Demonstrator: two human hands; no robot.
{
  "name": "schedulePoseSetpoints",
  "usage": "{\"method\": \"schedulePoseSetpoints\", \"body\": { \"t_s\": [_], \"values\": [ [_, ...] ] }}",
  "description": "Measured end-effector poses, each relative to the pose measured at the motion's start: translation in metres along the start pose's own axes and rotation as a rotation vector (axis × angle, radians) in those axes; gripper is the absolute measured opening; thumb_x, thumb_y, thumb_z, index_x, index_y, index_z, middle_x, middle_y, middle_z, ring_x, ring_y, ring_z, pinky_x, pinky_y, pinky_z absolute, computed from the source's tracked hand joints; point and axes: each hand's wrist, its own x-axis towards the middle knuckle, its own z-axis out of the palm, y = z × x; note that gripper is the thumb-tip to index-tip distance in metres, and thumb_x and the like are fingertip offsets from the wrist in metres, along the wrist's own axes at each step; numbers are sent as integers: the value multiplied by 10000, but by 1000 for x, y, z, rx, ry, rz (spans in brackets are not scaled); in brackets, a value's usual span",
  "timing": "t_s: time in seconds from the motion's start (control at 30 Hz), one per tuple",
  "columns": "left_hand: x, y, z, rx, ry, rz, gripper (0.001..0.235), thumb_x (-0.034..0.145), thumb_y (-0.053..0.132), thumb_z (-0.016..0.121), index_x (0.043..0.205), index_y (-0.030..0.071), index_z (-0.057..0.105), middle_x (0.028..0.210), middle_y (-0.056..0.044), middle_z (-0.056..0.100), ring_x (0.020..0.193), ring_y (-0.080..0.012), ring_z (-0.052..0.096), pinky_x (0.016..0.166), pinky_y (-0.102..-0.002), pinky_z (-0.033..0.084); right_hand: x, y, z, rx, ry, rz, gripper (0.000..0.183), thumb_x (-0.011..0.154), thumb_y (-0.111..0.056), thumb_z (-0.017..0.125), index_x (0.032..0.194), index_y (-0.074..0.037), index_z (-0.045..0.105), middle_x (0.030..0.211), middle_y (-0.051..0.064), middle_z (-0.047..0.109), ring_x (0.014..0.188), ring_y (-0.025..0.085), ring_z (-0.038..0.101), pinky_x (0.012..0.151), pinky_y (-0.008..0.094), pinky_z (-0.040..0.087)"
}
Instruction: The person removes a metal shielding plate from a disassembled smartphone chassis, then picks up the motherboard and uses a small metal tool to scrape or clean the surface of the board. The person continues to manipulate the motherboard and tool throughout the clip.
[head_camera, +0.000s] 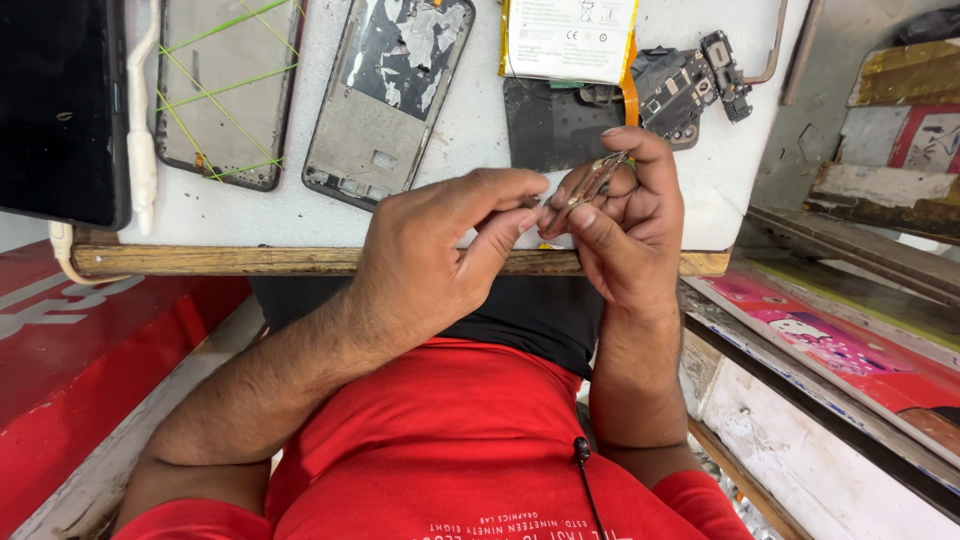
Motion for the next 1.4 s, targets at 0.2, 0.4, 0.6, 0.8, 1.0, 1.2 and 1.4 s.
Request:
{"method": "schedulePoseSetpoints", "body": {
  "t_s": [0.2,0.4,0.6,0.8,1.0,1.2,1.4],
  "values": [
    [-4,-5,9,82,71,42,195,1029,54,720,1223,53,700,1093,-87,715,986,-183,765,807,-268,653,-4,5,2,-133,33,-64,514,1060,85,670,1474,-37,391,1095,199,696,944,225,741,849,342,647],
    [-3,-9,18,104,93,15,155,1028,87,732,1175,45,704,1057,-66,716,933,-155,768,742,-240,658,-7,7,10,-270,108,-118,495,1068,98,689,1454,-31,407,1112,179,704,967,189,738,859,311,648],
    [-5,-13,21,102,108,-2,158,1037,101,721,1184,52,693,1048,-65,710,882,-136,766,725,-239,653,-13,9,13,-451,166,-146,512,1070,80,731,1455,-38,415,1103,162,723,916,135,726,768,230,607],
    [-8,-18,26,114,155,56,152,1080,107,714,1221,67,673,1105,-58,692,933,-132,770,770,-237,664,-14,10,14,-493,178,-161,520,1064,78,740,1455,-41,418,1090,159,732,897,123,723,738,209,589],
    [-7,-23,29,245,204,141,166,1055,88,741,1203,52,674,1011,-60,659,829,-151,724,655,-272,611,-16,11,15,-552,184,-179,494,1069,91,739,1447,-13,440,1207,165,714,1028,130,720,791,204,586],
    [-5,-26,28,201,147,117,163,1041,81,738,1189,50,679,966,-51,642,809,-147,707,645,-284,587,-16,10,10,-590,212,-168,451,1054,67,764,1426,36,511,1135,139,729,961,96,717,793,192,580],
    [-1,-28,24,127,66,79,97,1052,78,706,1139,47,677,933,-32,636,793,-120,704,621,-255,588,-13,7,7,-650,179,-164,439,1049,41,765,1421,41,532,1004,126,760,806,67,697,668,167,525]
  ]
}}
